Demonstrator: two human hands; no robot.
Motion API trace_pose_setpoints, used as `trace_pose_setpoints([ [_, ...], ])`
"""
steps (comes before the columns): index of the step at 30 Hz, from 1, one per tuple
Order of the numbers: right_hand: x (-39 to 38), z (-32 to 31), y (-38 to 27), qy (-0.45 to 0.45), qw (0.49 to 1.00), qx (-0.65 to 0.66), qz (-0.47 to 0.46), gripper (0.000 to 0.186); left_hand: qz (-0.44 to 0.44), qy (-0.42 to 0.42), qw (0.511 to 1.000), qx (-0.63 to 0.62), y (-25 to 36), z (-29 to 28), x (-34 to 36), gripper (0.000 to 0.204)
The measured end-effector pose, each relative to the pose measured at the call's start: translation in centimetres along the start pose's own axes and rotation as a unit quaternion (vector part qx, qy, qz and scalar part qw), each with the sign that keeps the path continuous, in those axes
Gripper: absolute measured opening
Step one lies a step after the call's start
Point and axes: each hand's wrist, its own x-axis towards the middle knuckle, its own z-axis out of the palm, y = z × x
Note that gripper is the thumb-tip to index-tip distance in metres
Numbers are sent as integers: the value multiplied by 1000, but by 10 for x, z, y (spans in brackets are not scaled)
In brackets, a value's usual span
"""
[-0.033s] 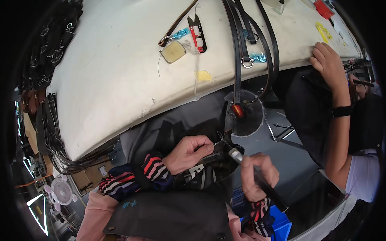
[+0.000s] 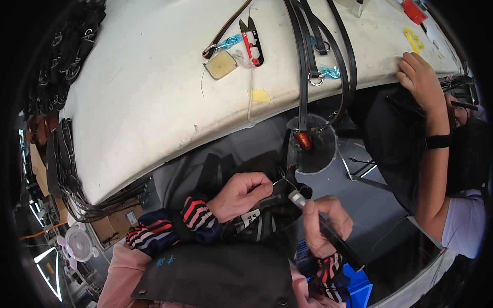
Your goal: Applying edge paint or dye to the edges of leather bags and straps at a finishing station.
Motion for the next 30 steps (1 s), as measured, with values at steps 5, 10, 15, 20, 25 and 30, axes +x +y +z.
trace_pose_setpoints([
  [5,-4,11,4,-24,997,-26,-68,13,1,8,1000,30,4,5,0,18],
  [10,0,24,4,-74,989,-44,-120,12,-8,2,996,85,1,-2,1,20],
  [15,5,14,7,-2,991,-134,-16,15,-34,-2,999,35,10,2,0,21],
  [20,-2,24,8,-62,990,-112,-56,12,70,56,994,70,-5,4,2,22],
  [25,2,24,-6,-20,984,-135,-117,11,7,33,997,69,0,2,0,19],
  [30,2,17,19,14,985,-158,64,13,21,25,996,84,5,8,-1,20],
])
